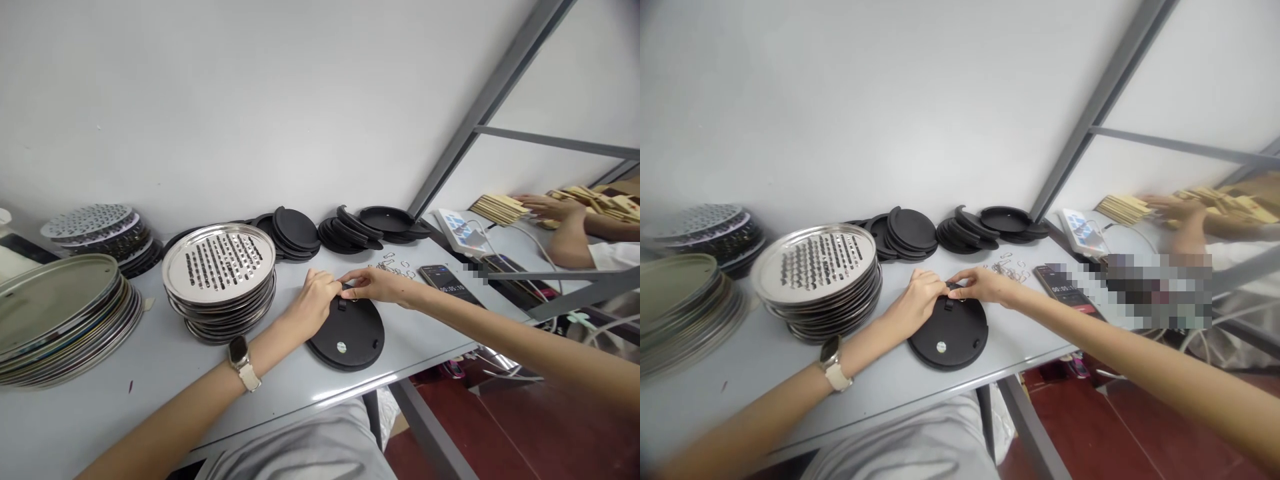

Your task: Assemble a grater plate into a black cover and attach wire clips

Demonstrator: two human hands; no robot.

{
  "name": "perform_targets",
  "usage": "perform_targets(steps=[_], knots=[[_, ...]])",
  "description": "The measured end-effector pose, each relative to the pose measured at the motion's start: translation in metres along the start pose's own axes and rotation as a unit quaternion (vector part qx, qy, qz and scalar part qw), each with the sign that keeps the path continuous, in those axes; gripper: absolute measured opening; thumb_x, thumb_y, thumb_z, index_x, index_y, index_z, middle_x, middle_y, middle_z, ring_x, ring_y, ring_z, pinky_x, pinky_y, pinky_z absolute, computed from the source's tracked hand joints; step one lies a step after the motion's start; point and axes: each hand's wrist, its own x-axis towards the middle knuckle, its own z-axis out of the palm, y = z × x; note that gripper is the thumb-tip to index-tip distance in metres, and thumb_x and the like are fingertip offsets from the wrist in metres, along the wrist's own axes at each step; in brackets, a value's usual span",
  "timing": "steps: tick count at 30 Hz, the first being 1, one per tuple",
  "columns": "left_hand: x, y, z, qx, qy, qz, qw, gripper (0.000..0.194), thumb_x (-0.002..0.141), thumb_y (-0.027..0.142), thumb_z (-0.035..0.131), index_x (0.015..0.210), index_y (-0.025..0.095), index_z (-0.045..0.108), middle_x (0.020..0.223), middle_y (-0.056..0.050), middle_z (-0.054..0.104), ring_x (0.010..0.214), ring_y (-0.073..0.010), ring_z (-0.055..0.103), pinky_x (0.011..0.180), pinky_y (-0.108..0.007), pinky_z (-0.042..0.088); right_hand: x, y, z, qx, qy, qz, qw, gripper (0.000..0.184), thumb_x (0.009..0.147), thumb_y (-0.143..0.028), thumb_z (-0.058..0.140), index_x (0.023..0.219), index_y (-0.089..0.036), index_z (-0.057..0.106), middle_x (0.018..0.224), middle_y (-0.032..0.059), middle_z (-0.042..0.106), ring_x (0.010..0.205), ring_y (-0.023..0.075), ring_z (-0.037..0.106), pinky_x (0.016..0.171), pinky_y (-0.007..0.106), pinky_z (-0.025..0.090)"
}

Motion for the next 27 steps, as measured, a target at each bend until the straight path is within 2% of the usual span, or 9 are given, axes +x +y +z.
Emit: perform_targets(steps=[3,7,11,13,15,17,20,23,27], knots=[[0.0,0.0,0.001,0.0,0.0,-0.002,1.0,0.035,0.085,-0.004,0.036,0.086,0.014,0.066,0.078,-0.005,0.057,0.08,-0.0193,0.055,0.084,-0.034,0.038,-0.003,-0.004,-0.001,-0.05,0.003,0.011,0.999,0.056,0.075,-0.057,0.066,0.122,-0.027,0.062,0.08,0.0025,0.064,0.081,0.0211,0.059,0.073,0.029,0.045],[0.001,0.001,0.002,-0.003,-0.001,-0.002,1.0,0.035,0.083,-0.005,0.036,0.084,0.015,0.065,0.078,-0.004,0.058,0.081,-0.0192,0.056,0.085,-0.034,0.038,-0.004,-0.012,-0.007,-0.122,0.012,0.021,0.992,0.05,0.076,-0.055,0.067,0.119,-0.031,0.066,0.084,0.004,0.067,0.085,0.0244,0.062,0.079,0.033,0.045],[0.002,0.002,0.003,-0.007,0.001,-0.003,1.0,0.035,0.082,-0.006,0.036,0.084,0.015,0.064,0.079,-0.004,0.059,0.082,-0.0193,0.056,0.085,-0.035,0.038,-0.001,-0.016,-0.01,-0.162,-0.016,0.051,0.985,0.055,0.076,-0.057,0.065,0.124,-0.029,0.064,0.062,0.0026,0.063,0.064,0.0215,0.065,0.07,0.035,0.051],[0.002,0.002,0.004,-0.012,0.004,-0.003,1.0,0.036,0.082,-0.007,0.036,0.083,0.015,0.064,0.078,-0.004,0.059,0.081,-0.019,0.056,0.085,-0.034,0.038,0.0,-0.018,-0.012,-0.147,-0.043,0.072,0.986,0.064,0.076,-0.06,0.064,0.13,-0.027,0.058,0.061,0.0022,0.063,0.054,0.0193,0.064,0.06,0.035,0.055],[0.003,0.002,0.004,-0.018,0.008,-0.004,1.0,0.035,0.083,-0.006,0.036,0.082,0.015,0.065,0.078,-0.004,0.059,0.08,-0.0186,0.056,0.085,-0.034,0.038,0.0,-0.019,-0.014,-0.102,-0.074,0.095,0.988,0.073,0.073,-0.062,0.066,0.134,-0.024,0.054,0.068,0.0038,0.065,0.053,0.0194,0.065,0.056,0.036,0.058],[0.003,0.001,0.003,-0.025,0.012,-0.006,1.0,0.035,0.083,-0.006,0.037,0.082,0.015,0.065,0.077,-0.004,0.059,0.08,-0.0183,0.056,0.085,-0.033,0.038,-0.001,-0.021,-0.017,-0.048,-0.093,0.115,0.988,0.081,0.07,-0.063,0.07,0.137,-0.022,0.05,0.073,0.0045,0.066,0.056,0.0206,0.067,0.059,0.039,0.06],[0.003,0.001,0.003,-0.037,0.019,-0.01,0.999,0.034,0.084,-0.005,0.038,0.085,0.016,0.066,0.079,-0.004,0.061,0.081,-0.0184,0.058,0.085,-0.034,0.038,-0.006,-0.02,-0.019,0.014,-0.075,0.148,0.986,0.094,0.061,-0.063,0.077,0.138,-0.02,0.043,0.077,0.005,0.067,0.065,0.0235,0.07,0.068,0.042,0.062],[0.003,0.001,0.002,-0.046,0.024,-0.016,0.999,0.033,0.086,-0.003,0.039,0.084,0.016,0.066,0.08,-0.004,0.063,0.083,-0.0192,0.059,0.085,-0.035,0.038,-0.012,-0.019,-0.018,0.042,-0.062,0.178,0.981,0.093,0.056,-0.068,0.077,0.125,-0.012,0.05,0.079,0.0093,0.067,0.074,0.0271,0.071,0.07,0.043,0.062],[0.002,0.001,0.002,-0.059,0.028,-0.019,0.998,0.031,0.087,-0.001,0.041,0.082,0.016,0.066,0.08,-0.004,0.064,0.083,-0.0189,0.059,0.086,-0.034,0.038,-0.016,-0.024,-0.015,0.037,-0.113,0.211,0.97,0.084,0.056,-0.076,0.069,0.105,-0.008,0.058,0.076,0.0149,0.068,0.073,0.0297,0.071,0.07,0.044,0.061]])
